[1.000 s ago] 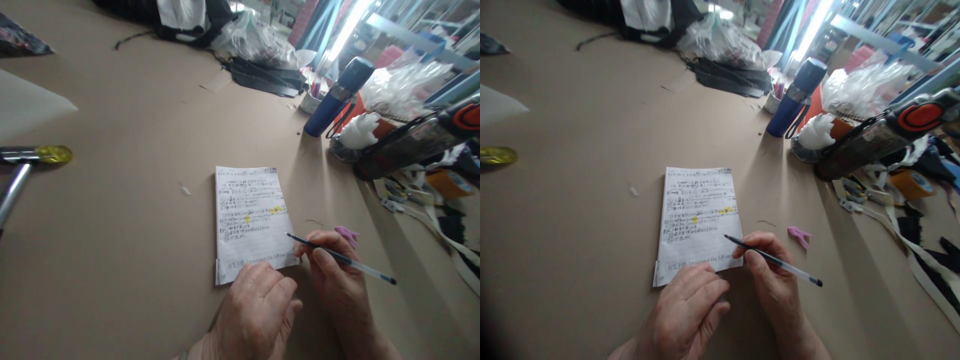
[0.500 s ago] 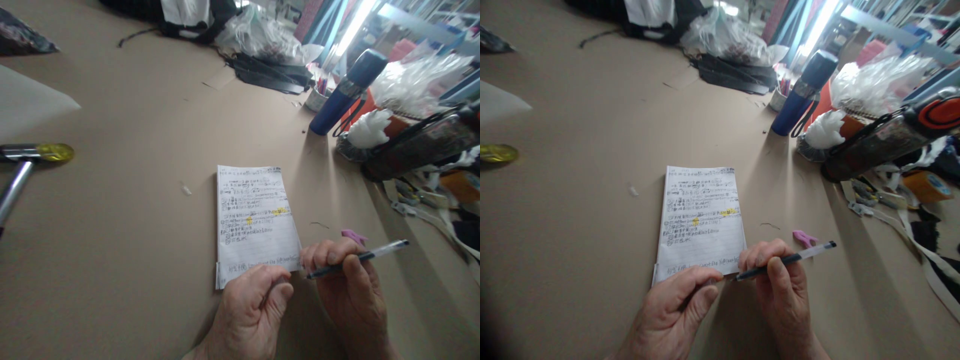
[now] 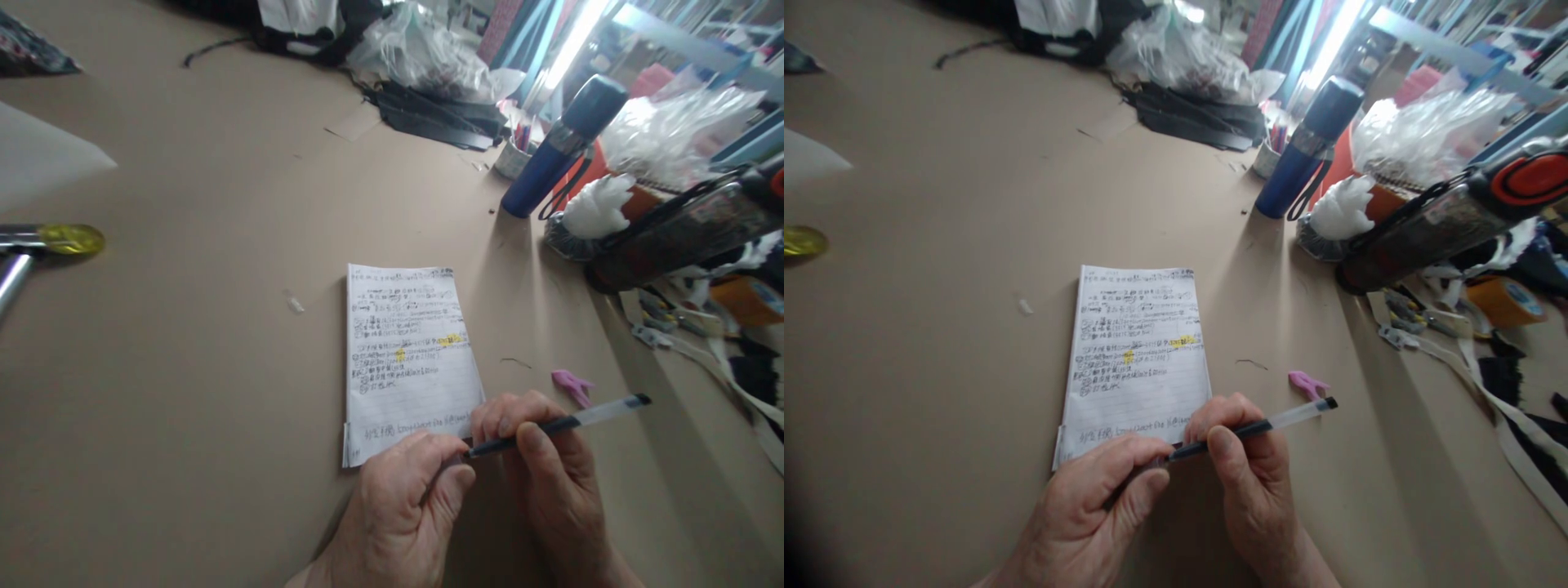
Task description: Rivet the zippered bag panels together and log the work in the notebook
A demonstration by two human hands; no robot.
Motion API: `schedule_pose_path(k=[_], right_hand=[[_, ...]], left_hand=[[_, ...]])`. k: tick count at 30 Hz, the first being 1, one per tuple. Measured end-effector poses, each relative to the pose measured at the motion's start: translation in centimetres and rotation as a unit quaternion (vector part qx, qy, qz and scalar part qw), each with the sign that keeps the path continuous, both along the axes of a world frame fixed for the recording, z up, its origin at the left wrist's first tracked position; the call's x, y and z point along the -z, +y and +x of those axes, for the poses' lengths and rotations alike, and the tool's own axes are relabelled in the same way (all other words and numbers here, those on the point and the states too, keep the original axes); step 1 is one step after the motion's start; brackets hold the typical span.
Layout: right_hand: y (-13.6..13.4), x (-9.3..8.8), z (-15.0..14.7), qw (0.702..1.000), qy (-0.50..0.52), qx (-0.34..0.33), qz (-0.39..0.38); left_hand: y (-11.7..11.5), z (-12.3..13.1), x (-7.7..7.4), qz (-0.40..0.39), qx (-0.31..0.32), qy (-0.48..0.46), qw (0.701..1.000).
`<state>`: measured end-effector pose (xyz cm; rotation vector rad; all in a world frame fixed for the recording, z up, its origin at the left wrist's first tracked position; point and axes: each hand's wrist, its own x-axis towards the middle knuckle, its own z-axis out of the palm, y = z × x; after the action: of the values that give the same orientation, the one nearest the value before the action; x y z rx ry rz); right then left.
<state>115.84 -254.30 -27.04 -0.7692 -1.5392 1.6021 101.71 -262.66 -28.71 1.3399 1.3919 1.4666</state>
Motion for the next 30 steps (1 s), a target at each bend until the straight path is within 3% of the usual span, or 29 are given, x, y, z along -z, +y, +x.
schedule_pose_path(k=[14,20,30], right_hand=[[0.3,-0.3,0.0,0.999,-0.035,-0.026,-0.001],[0.2,-0.8,0.1,0.994,-0.092,-0.064,-0.006],[0.0,-1.4,-0.4,0.990,-0.120,-0.068,-0.008]], left_hand=[[0.0,0.2,0.0,-0.027,0.014,0.001,1.000],[0.0,0.1,0.2,-0.023,0.052,-0.009,0.998],[-0.2,0.2,0.1,-0.017,0.034,0.000,0.999]])
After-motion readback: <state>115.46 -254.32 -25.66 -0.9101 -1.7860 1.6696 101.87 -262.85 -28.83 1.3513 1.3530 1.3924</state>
